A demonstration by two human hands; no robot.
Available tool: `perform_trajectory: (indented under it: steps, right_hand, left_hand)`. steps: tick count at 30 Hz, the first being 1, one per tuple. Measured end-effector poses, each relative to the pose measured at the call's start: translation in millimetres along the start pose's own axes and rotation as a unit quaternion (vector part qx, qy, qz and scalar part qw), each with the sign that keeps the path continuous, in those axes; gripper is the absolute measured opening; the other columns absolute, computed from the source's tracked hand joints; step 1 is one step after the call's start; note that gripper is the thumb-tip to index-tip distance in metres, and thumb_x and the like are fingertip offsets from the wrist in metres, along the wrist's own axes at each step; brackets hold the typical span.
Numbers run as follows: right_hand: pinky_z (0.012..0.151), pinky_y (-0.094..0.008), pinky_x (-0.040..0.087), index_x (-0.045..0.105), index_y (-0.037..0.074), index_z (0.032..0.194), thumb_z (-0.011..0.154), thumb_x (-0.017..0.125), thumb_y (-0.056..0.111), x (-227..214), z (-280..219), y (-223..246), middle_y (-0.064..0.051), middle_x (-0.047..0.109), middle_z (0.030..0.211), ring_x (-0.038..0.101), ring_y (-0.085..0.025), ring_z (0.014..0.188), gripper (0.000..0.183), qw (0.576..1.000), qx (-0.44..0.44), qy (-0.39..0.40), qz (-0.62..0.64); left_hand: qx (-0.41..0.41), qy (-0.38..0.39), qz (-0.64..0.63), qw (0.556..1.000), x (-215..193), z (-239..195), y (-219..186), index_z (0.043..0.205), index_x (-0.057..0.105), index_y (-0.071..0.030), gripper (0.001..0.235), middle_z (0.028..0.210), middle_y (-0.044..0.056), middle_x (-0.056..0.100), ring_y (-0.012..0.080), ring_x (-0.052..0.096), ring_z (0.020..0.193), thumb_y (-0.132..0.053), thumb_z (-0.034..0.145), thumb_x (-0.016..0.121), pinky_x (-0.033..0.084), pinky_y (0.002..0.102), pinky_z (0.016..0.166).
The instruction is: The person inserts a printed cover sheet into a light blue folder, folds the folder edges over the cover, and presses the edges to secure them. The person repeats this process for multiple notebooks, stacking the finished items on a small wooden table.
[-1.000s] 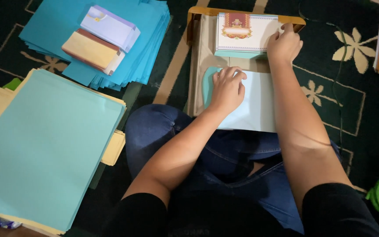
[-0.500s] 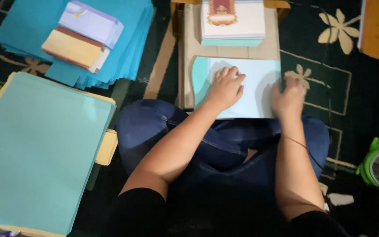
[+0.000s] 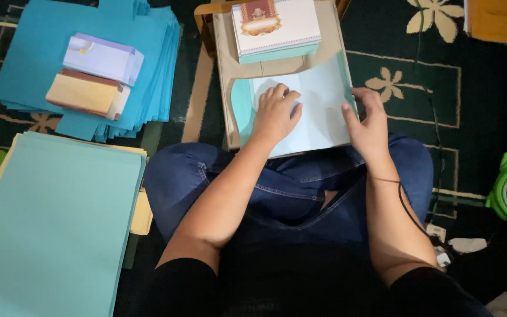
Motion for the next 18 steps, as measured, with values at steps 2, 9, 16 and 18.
perform_trajectory:
  steps: [2, 9, 16, 18]
  right_hand:
    - [0.099, -0.052, 0.047, 0.061, -0.007, 0.135, 0.108, 0.055, 0.026, 12, -3, 29, -0.027, 0.058, 0.134, 0.056, -0.042, 0.124, 0.043, 0.993, 0.002, 0.058, 0.105]
    - [0.111, -0.049, 0.038, 0.054, -0.006, 0.143, 0.111, 0.03, 0.04, 64, -18, 71, -0.022, 0.043, 0.156, 0.041, -0.034, 0.142, 0.061, 0.938, -0.006, 0.208, 0.276]
    - [0.109, -0.042, 0.038, 0.056, -0.001, 0.141, 0.109, 0.037, 0.05, 62, -15, 52, -0.017, 0.045, 0.151, 0.043, -0.026, 0.139, 0.064, 0.937, 0.023, 0.146, 0.316]
    - [0.105, -0.032, 0.039, 0.057, 0.003, 0.14, 0.11, 0.046, 0.042, 53, -17, 26, -0.005, 0.054, 0.14, 0.048, -0.016, 0.132, 0.05, 0.931, 0.078, 0.037, 0.355]
  left_hand:
    - [-0.014, 0.002, -0.053, 0.998, -15, 2, -4, 0.108, 0.071, -0.018, 0.028, 0.098, 0.004, 0.06, 0.0293, 0.064, 0.098, -0.041, 0.1, 0.058, 0.049, 0.045, 0.088]
    - [-0.193, 0.058, -0.308, 0.93, 26, 1, 52, 0.113, 0.071, -0.007, 0.088, 0.112, 0.02, 0.072, 0.0421, 0.062, 0.116, -0.078, 0.103, 0.019, 0.044, 0.05, 0.103]
    - [-0.182, 0.071, -0.319, 0.927, 10, 5, 42, 0.089, 0.073, -0.01, 0.076, 0.092, 0.017, 0.072, 0.0406, 0.065, 0.102, -0.073, 0.103, 0.033, 0.044, 0.047, 0.098]
    - [-0.199, 0.073, -0.348, 0.913, 12, 1, 45, 0.087, 0.07, -0.01, 0.069, 0.094, 0.018, 0.07, 0.0382, 0.063, 0.105, -0.07, 0.103, 0.04, 0.044, 0.043, 0.099]
Point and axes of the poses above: each hand's wrist, its own z-axis towards the middle knuckle, its own x-axis out of the palm, y = z × x, the point moved 9 cm from there along z, towards the middle knuckle
